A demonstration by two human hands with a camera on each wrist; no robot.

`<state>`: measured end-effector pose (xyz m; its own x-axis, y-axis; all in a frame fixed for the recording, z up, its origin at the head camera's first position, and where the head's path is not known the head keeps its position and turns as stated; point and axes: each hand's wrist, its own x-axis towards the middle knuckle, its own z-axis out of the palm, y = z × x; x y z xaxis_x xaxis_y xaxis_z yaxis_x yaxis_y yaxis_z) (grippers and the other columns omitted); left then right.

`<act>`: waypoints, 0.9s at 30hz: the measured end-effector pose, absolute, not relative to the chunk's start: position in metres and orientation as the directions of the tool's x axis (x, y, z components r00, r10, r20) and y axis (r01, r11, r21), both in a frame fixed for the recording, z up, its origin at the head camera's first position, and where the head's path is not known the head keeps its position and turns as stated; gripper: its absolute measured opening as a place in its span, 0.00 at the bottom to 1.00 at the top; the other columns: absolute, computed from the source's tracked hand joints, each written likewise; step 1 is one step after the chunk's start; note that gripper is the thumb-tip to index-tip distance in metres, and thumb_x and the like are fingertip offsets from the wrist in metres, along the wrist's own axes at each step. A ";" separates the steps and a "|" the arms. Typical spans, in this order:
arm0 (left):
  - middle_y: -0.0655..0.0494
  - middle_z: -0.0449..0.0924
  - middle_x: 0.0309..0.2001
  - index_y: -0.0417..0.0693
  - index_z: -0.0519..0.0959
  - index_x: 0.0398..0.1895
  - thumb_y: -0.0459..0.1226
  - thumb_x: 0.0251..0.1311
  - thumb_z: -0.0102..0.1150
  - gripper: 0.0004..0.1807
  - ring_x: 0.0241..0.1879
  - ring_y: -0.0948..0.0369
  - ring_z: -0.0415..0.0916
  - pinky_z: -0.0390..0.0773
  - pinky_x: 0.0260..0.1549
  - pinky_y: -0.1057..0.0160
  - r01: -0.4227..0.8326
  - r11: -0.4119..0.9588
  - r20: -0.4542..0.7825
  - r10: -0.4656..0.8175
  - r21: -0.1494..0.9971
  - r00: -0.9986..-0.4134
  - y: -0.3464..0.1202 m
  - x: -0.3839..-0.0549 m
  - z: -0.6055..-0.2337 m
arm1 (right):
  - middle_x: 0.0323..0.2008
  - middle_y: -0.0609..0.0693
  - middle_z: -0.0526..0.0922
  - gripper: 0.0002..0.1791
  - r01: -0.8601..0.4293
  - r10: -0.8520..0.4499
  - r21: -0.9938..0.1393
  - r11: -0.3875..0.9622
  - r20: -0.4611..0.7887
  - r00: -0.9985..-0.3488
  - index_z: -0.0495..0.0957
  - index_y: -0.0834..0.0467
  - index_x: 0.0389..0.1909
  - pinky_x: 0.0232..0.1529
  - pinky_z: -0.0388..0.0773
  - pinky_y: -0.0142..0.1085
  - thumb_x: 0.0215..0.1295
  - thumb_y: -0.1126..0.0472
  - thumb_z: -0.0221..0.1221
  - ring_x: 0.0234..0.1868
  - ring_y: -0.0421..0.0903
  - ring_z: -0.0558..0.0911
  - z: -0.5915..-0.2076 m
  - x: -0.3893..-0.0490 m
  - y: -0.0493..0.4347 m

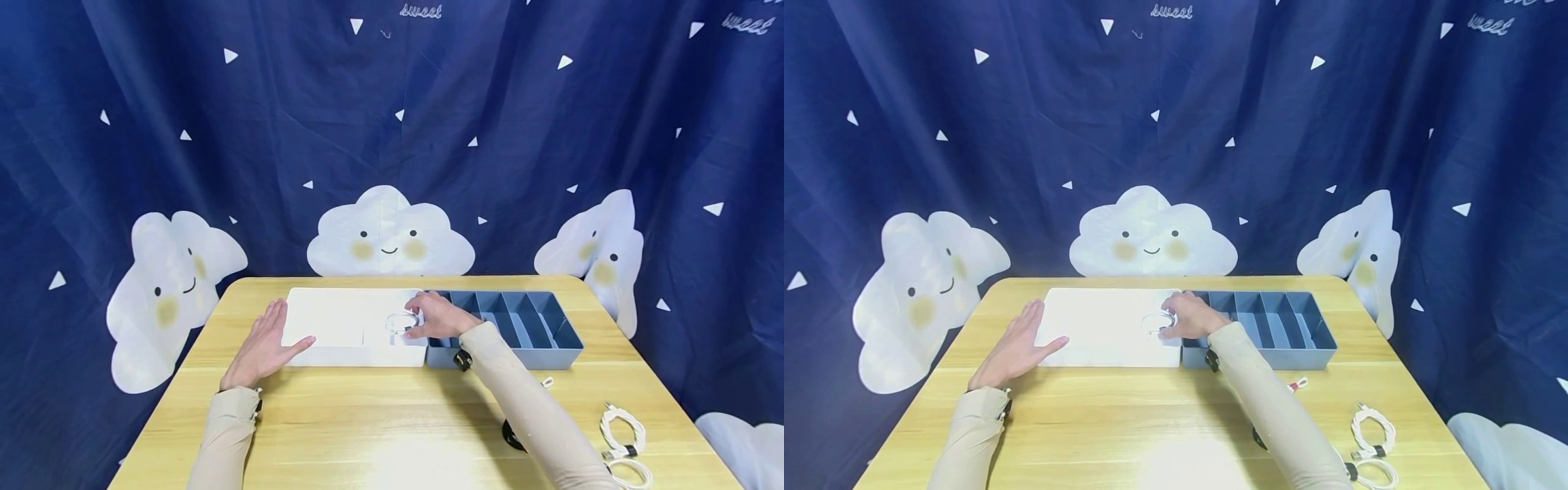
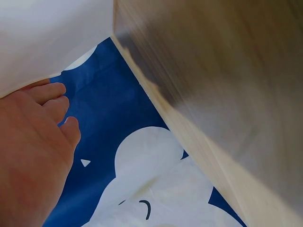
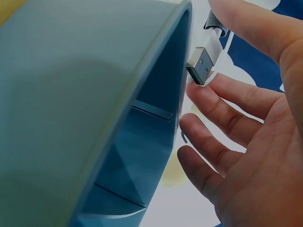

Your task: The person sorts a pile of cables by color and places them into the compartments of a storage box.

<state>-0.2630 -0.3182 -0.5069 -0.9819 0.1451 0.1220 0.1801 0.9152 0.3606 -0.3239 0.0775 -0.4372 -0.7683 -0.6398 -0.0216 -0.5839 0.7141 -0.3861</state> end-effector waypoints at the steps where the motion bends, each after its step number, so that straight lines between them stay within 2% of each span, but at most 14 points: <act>1: 0.35 0.40 0.84 0.32 0.42 0.82 0.74 0.63 0.49 0.65 0.84 0.40 0.36 0.42 0.80 0.35 0.180 0.915 0.121 0.145 0.362 -0.982 -0.318 -0.263 -0.507 | 0.51 0.52 0.83 0.29 -0.581 -0.637 -0.387 0.716 -0.023 -0.770 0.81 0.59 0.59 0.54 0.72 0.46 0.61 0.49 0.74 0.52 0.50 0.73 -0.437 -0.324 0.077; 9: 0.34 0.41 0.84 0.32 0.42 0.82 0.73 0.63 0.50 0.65 0.84 0.40 0.36 0.43 0.80 0.35 0.183 0.915 0.126 0.146 0.359 -0.981 -0.318 -0.264 -0.508 | 0.53 0.53 0.83 0.30 -0.570 -0.626 -0.392 0.722 -0.018 -0.780 0.81 0.60 0.60 0.55 0.73 0.46 0.61 0.48 0.74 0.52 0.51 0.74 -0.437 -0.323 0.075; 16: 0.36 0.40 0.84 0.32 0.42 0.82 0.74 0.63 0.50 0.65 0.85 0.41 0.36 0.44 0.80 0.35 0.178 0.913 0.121 0.143 0.366 -0.982 -0.318 -0.264 -0.508 | 0.47 0.53 0.83 0.30 -0.589 -0.636 -0.377 0.715 -0.001 -0.771 0.81 0.60 0.58 0.51 0.74 0.44 0.60 0.49 0.74 0.47 0.50 0.74 -0.439 -0.323 0.075; 27: 0.37 0.39 0.84 0.33 0.42 0.82 0.74 0.63 0.49 0.65 0.85 0.41 0.35 0.44 0.80 0.35 0.174 0.914 0.117 0.140 0.368 -0.983 -0.319 -0.264 -0.507 | 0.54 0.58 0.83 0.32 -0.551 -0.601 -0.401 0.732 0.000 -0.799 0.79 0.63 0.63 0.59 0.75 0.51 0.61 0.52 0.74 0.55 0.55 0.76 -0.435 -0.321 0.079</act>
